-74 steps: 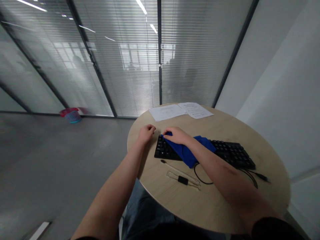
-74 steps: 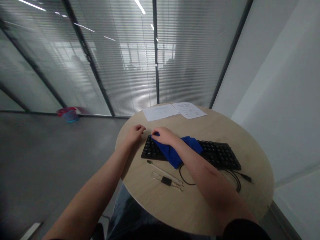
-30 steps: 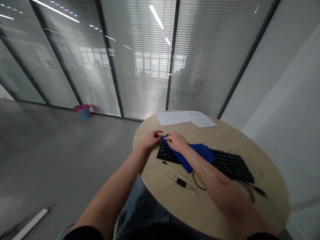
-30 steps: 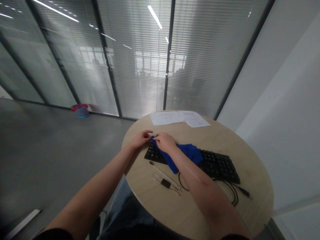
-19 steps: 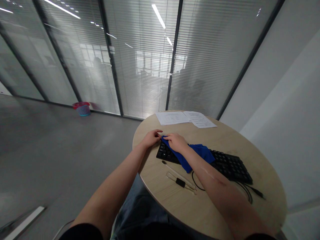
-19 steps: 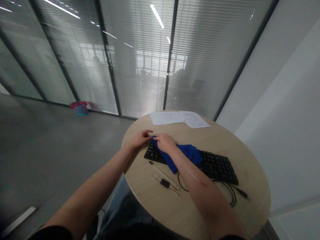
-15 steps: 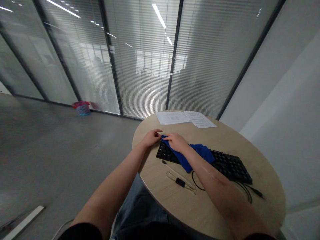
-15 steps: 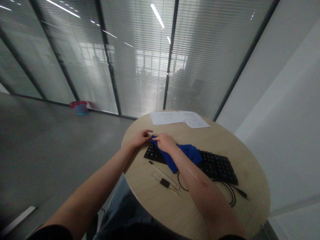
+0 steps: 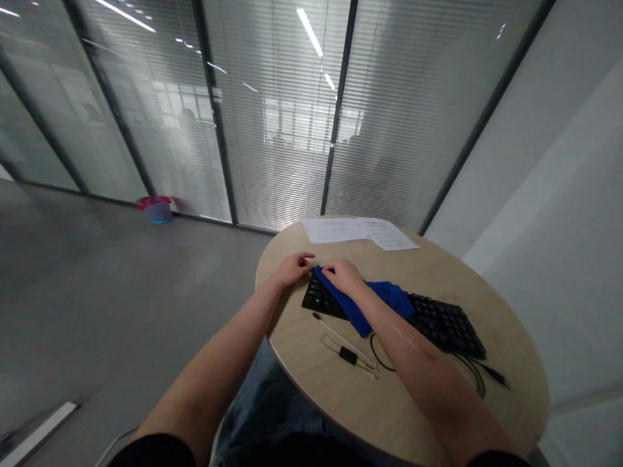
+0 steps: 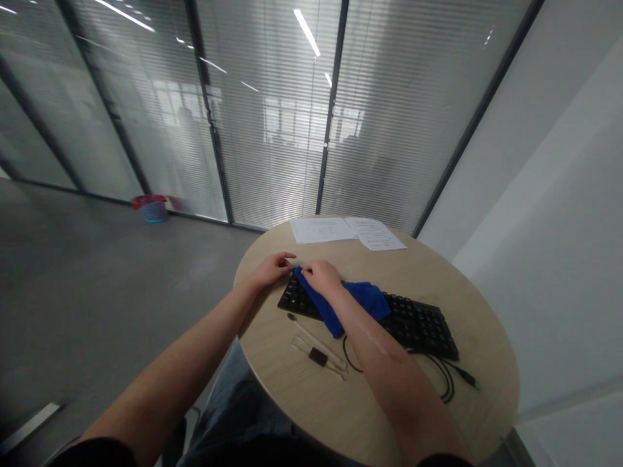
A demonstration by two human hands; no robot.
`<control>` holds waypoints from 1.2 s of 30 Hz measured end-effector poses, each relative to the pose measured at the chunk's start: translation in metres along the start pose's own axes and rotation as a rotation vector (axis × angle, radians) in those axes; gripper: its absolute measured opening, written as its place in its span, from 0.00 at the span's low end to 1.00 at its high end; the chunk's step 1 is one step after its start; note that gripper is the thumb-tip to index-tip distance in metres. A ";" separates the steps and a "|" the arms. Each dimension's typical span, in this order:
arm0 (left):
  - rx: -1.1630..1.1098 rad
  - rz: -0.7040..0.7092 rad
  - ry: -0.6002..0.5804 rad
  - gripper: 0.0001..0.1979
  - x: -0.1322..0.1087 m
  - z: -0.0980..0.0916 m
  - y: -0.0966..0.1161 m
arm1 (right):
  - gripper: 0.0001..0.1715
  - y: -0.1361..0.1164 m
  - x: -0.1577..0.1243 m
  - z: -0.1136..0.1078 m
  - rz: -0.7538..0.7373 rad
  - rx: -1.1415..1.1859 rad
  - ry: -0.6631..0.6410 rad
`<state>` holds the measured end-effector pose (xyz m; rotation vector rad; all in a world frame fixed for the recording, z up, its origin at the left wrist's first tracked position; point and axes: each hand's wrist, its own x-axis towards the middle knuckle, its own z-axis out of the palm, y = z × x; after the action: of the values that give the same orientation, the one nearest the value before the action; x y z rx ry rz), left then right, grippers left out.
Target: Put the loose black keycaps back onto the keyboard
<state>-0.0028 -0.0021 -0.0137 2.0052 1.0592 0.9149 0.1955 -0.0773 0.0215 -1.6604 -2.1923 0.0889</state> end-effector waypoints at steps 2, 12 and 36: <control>0.003 0.000 -0.001 0.23 0.000 0.000 0.000 | 0.15 -0.001 0.001 0.000 0.000 0.001 0.003; 0.052 0.006 -0.017 0.25 0.001 0.001 -0.002 | 0.10 0.045 0.002 -0.075 0.094 0.504 -0.122; 0.122 0.115 -0.056 0.16 -0.005 0.005 0.010 | 0.11 0.052 0.009 -0.010 -0.070 0.455 -0.102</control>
<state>0.0031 -0.0125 -0.0097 2.1995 0.9985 0.8656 0.2442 -0.0551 0.0184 -1.3469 -2.0967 0.6156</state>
